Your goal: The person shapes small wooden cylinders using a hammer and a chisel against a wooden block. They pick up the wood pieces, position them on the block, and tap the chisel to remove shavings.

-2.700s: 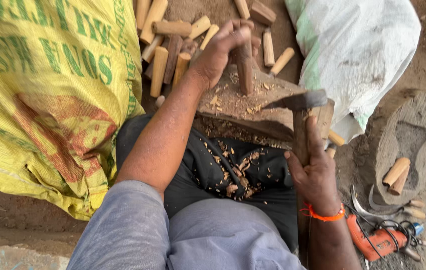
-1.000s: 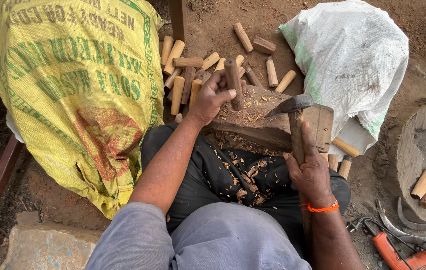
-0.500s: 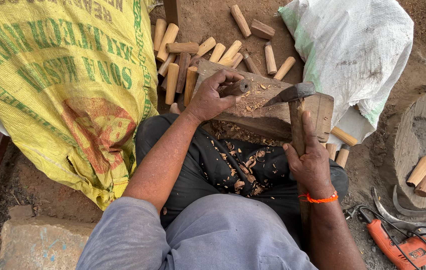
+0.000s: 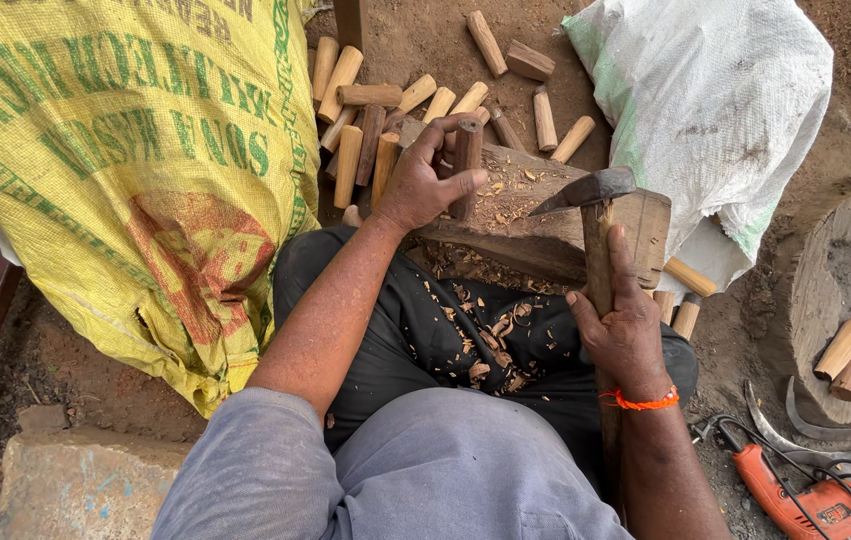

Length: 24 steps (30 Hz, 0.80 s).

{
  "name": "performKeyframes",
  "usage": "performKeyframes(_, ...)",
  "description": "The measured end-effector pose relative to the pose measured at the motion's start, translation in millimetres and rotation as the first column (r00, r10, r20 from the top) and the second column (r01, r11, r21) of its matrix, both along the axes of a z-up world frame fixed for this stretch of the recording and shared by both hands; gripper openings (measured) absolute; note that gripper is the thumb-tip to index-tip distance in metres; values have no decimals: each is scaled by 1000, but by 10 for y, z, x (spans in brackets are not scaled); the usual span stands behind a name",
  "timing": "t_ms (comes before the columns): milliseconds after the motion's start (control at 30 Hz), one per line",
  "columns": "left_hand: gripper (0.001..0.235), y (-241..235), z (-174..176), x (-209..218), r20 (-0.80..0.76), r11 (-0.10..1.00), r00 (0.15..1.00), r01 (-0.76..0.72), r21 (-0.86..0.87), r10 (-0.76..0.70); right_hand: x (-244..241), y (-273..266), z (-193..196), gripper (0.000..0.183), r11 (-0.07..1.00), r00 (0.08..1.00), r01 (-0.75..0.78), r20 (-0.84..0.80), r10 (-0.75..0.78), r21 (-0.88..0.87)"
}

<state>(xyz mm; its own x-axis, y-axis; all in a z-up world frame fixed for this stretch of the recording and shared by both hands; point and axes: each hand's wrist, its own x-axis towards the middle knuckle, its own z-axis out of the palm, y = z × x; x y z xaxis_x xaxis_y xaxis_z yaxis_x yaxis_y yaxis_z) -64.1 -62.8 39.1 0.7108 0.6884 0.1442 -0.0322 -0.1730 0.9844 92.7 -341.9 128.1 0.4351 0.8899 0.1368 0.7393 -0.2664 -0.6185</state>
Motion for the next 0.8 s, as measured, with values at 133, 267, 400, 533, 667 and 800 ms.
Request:
performKeyframes(133,48,148,-149,133,333,924,937,26,-381,110,39,-7,45,106,975,981,38,-179,-78,-217)
performKeyframes(267,44,400,-228,202,384,767,865,-1,-642,323,-71,61,156,106,986,991,-93,-109,78,-137)
performKeyframes(400,39,600,-207,237,290,663,798,-175,-728,529,-186,209,369,102,948,945,-318,83,316,17)
performKeyframes(533,39,734,-240,266,178,737,838,-329,-590,516,-173,294,711,93,985,954,-171,-255,159,-27)
performKeyframes(667,32,882,-404,374,167,860,850,-462,-218,499,-341,85,1188,91,919,841,-122,-453,296,374)
performKeyframes(800,22,971,-578,317,113,806,850,-434,-403,514,-375,267,1191,95,932,827,-103,-490,274,347)
